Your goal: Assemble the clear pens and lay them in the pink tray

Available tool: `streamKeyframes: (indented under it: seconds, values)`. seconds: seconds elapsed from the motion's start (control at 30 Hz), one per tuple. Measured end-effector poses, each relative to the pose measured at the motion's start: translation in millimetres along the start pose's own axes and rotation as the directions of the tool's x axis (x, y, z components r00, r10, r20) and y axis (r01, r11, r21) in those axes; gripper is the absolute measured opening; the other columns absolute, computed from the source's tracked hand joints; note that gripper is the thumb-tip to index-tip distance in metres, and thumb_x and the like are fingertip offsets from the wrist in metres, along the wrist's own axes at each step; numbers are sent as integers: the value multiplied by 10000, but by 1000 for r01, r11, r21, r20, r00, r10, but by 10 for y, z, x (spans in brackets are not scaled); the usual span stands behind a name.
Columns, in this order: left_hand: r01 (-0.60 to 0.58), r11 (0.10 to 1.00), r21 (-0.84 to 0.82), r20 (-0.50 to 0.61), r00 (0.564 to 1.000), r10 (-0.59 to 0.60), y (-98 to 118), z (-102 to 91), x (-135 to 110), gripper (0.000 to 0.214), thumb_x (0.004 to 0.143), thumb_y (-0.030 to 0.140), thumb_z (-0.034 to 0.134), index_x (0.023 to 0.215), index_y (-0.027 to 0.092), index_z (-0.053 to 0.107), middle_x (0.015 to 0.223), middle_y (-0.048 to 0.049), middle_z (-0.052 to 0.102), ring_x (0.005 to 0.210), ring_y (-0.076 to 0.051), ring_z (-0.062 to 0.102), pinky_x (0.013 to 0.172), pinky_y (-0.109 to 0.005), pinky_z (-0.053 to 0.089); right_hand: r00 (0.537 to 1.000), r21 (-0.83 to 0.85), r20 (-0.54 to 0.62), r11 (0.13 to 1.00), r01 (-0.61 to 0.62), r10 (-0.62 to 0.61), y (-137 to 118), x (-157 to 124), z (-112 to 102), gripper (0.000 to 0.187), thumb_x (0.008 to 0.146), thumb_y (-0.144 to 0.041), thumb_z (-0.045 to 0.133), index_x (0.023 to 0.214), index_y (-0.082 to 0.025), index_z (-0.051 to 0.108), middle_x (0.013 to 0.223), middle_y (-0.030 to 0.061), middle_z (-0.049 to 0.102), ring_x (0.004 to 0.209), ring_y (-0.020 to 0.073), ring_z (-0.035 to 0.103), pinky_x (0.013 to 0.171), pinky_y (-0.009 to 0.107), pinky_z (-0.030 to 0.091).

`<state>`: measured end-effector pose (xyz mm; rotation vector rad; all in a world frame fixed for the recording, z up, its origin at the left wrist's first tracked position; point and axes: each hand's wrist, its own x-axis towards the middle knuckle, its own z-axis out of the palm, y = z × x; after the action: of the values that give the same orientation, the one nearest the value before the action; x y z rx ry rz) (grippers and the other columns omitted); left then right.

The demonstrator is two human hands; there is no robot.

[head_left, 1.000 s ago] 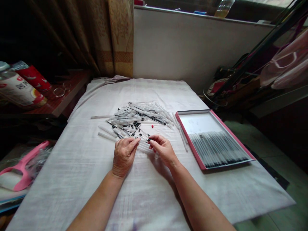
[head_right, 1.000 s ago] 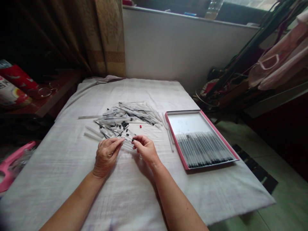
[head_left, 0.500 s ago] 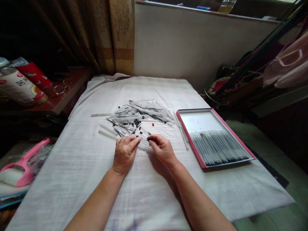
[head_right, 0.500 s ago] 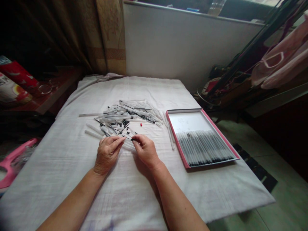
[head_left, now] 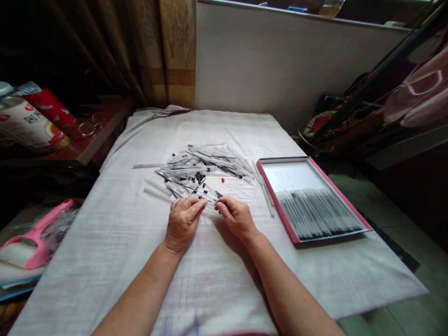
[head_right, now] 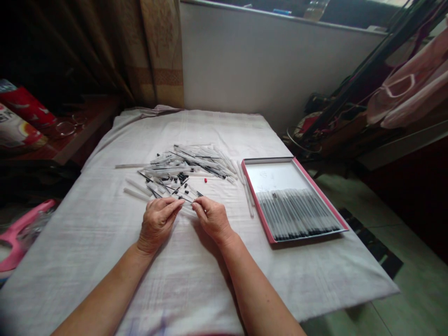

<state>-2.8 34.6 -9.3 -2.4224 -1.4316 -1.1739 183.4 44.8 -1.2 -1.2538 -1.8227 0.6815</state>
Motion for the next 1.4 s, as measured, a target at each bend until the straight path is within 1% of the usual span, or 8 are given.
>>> streamKeyframes:
  seconds: [0.27,0.43,0.5,0.67,0.8,1.0,1.23,1.4]
  values:
    - [-22,999,-42,-10,1000,22,23,9,1,196,915,196,573,1078,216,680,919,-54,692,851,-188,591,793,-335,427,997,-129,49,990,-48,55,-7,12,-33,435,955,-389,398,592,-210,559,511,-3,608,491,110,562,537,212,389]
    - [-1,999,-42,1,1000,1,8,6,1,209,917,203,569,1096,214,676,923,-55,691,843,-192,587,787,-339,423,999,-64,34,998,-22,24,-27,-25,-60,179,893,-323,507,953,-204,626,697,-1,676,558,117,573,571,216,418]
    - [0,999,-43,1,1000,0,2,6,-1,211,914,199,572,1097,212,676,922,-55,690,845,-192,587,789,-339,423,999,-38,32,999,4,-2,-33,-37,-56,189,858,-271,544,1021,-199,604,743,1,679,561,113,563,576,215,425]
    - [2,999,-33,5,1000,-2,1,5,-3,212,917,202,568,1098,215,677,922,-56,691,845,-191,589,786,-338,428,999,-79,29,996,30,-28,-15,-24,-39,140,893,-282,506,885,-204,621,739,15,670,620,125,583,623,226,431]
    - [-10,999,-43,8,1000,10,12,6,1,206,920,208,564,1088,216,683,916,-56,693,843,-189,593,787,-339,434,998,-138,66,990,31,-22,4,-8,-52,328,945,-333,421,694,-205,587,639,18,635,613,130,584,618,231,419]
    - [18,999,-50,5,1000,-18,12,6,4,214,926,212,555,1100,228,679,926,-55,692,846,-185,600,793,-338,437,999,-36,42,999,20,-19,-18,-46,-59,181,872,-273,536,1023,-194,597,754,8,680,561,112,559,581,215,426]
    - [20,997,-74,11,1000,-19,19,3,-1,217,928,213,544,1091,241,685,919,-53,691,856,-185,604,792,-335,435,998,-102,57,994,27,-21,-20,-27,-64,196,925,-299,455,835,-211,606,727,25,677,637,137,602,637,238,441]
    - [15,997,-71,6,1000,-14,15,2,0,210,918,190,559,1088,216,680,927,-57,690,852,-183,598,792,-330,431,999,-24,45,1000,12,-11,-27,-42,-70,176,872,-262,528,1027,-197,581,748,7,685,555,114,571,578,215,438]
